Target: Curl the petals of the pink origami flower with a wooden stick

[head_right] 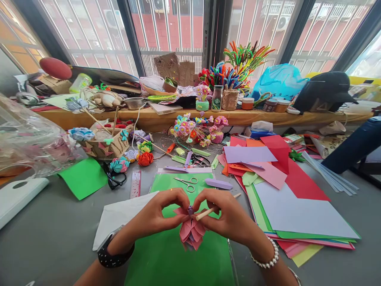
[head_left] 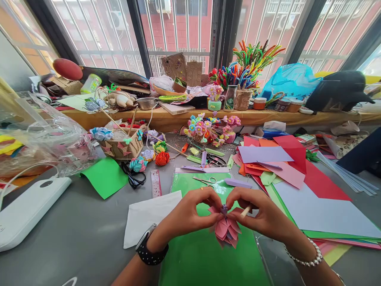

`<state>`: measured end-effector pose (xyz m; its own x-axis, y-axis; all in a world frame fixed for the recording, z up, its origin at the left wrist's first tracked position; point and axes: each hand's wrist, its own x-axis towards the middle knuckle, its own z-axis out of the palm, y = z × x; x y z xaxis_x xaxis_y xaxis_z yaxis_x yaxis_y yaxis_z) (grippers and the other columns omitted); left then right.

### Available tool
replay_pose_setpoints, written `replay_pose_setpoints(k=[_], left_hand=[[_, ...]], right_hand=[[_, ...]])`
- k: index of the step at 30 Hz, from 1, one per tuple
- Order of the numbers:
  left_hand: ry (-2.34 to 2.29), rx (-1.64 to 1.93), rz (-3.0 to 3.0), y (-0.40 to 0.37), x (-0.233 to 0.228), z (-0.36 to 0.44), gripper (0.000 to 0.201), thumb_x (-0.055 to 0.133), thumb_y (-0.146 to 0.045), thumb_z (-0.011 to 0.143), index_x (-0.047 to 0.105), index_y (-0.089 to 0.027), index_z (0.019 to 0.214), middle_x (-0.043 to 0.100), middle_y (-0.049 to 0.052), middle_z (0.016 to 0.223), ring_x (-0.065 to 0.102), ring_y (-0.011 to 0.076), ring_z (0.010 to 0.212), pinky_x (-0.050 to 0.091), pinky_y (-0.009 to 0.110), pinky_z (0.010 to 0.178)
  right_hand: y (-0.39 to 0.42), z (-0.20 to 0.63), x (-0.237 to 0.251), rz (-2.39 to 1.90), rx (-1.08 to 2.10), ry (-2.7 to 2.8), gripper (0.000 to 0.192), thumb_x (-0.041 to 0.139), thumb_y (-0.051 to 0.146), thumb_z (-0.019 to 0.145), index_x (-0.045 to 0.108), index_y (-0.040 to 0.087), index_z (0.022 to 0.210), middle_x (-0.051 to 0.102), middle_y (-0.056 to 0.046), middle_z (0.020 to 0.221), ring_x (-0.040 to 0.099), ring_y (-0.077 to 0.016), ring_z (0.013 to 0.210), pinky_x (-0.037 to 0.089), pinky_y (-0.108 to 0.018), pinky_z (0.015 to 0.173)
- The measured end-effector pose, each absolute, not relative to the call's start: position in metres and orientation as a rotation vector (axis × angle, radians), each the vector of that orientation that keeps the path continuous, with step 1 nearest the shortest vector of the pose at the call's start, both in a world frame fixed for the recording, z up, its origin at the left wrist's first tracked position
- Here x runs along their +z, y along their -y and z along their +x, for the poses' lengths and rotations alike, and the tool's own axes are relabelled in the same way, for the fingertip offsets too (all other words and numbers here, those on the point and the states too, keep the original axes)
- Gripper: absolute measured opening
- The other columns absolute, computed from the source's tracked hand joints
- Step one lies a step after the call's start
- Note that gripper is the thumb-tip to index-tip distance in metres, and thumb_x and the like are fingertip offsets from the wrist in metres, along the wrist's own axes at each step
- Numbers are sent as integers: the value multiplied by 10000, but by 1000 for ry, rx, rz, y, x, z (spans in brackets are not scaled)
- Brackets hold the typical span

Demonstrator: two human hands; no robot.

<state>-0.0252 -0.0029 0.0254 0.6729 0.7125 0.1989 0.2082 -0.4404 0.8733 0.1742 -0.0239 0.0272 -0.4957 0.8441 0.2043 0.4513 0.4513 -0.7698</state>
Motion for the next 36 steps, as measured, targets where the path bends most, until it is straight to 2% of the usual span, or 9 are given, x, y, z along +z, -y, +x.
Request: replay_pose_setpoints(k=[9,25,36], left_hand=[[-684,720,1963,3,24,-23,60,570,-168,758,550,-155,813,574,14,817,536,123,773,433,236,733],[-682,734,1990,1,22,-23,48,551,-158,764,544,-161,811,574,7,815,530,118,765,440,231,705],[-703,788,2078,1,19,-24,25,532,-178,785,547,-162,795,563,7,768,525,117,721,432,238,686]], right_hand=[[24,174,26,-1127,917,2114,124,557,119,701,556,189,803,586,-4,768,498,-94,556,400,-205,486],[24,170,21,-1141,834,2112,125,533,108,680,520,193,770,534,19,707,405,-89,531,309,-198,446],[23,167,19,-1123,768,2127,147,532,98,683,517,197,791,529,28,701,409,-82,538,302,-189,451]])
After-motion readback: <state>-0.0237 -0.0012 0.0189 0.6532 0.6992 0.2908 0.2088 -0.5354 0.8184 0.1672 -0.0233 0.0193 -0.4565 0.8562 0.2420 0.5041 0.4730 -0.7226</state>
